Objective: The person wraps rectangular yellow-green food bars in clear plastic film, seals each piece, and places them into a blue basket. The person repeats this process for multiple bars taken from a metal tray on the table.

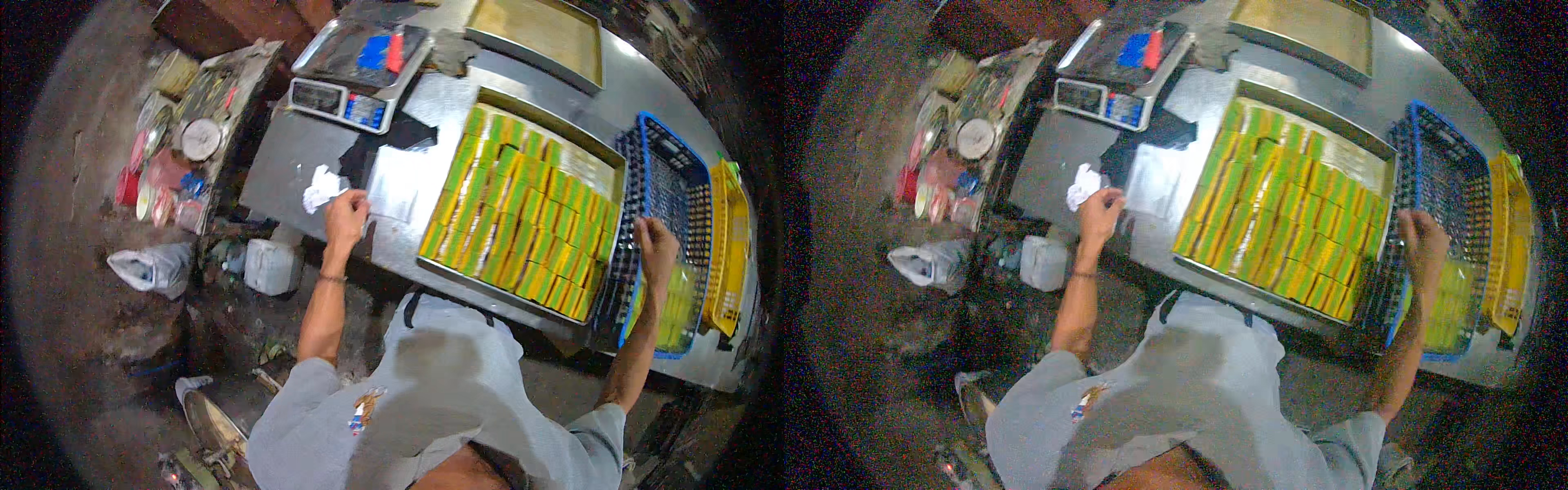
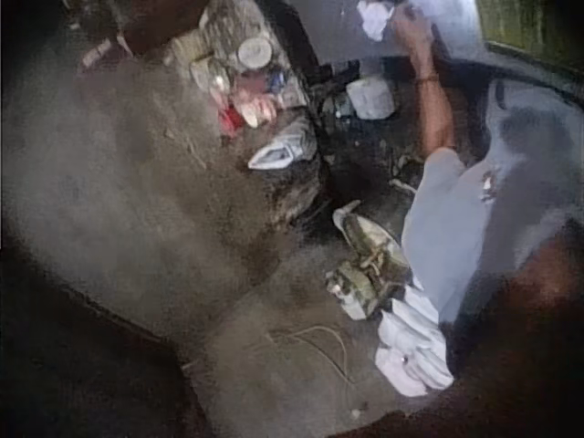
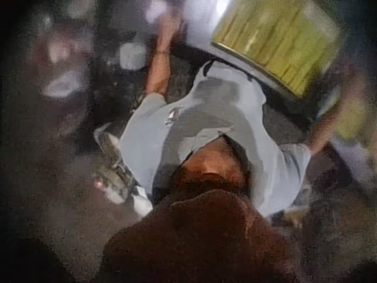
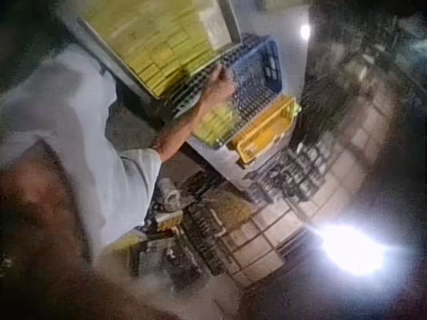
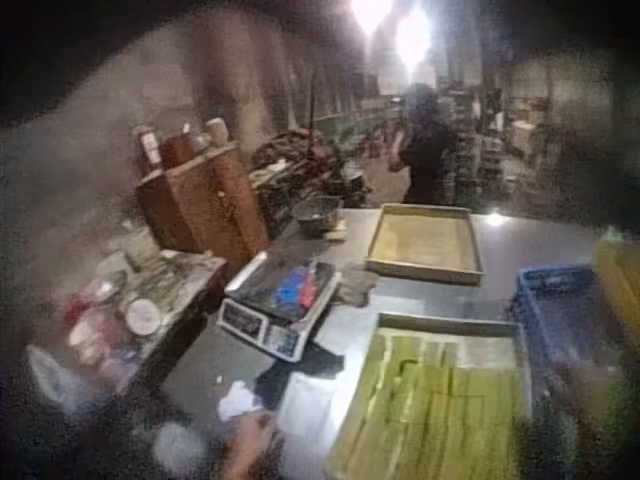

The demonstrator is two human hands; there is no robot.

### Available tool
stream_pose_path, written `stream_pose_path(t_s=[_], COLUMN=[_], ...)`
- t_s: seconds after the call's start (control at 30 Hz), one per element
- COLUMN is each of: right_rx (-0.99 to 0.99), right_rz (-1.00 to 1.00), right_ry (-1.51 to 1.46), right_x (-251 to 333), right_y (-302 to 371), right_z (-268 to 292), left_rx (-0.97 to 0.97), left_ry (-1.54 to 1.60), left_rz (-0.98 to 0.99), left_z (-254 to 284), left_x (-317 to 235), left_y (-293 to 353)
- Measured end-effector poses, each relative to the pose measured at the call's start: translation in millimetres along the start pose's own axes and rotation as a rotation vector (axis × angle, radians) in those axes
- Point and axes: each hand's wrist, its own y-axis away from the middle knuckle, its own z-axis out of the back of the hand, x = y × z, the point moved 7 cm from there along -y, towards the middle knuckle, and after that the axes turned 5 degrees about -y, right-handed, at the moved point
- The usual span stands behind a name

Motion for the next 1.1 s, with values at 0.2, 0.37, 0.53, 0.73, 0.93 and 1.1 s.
stream_pose_path(t_s=[0.2, 0.37, 0.53, 0.73, 0.93, 1.1], right_rx=[0.091, 0.158, 0.131, 0.059, 0.078, 0.486], right_rz=[0.075, 0.106, 0.091, -0.09, -0.059, -0.449], right_ry=[-0.13, -0.077, -0.081, -0.145, -0.456, -1.296], right_x=[88, 138, 151, 124, 180, 222], right_y=[51, 80, 107, 125, 72, 58], right_z=[-140, -184, -179, -161, -189, -272], left_rx=[-0.143, 0.074, 0.197, 0.059, 0.244, 0.314], left_ry=[-0.285, -0.347, -0.484, -0.082, 0.832, 1.508], left_rz=[-0.294, -0.507, -0.431, -0.425, -0.152, -0.163], left_z=[-35, -86, -128, -93, -24, 2], left_x=[-27, -70, -81, -96, -131, -181], left_y=[-65, -118, -149, -165, -129, -44])
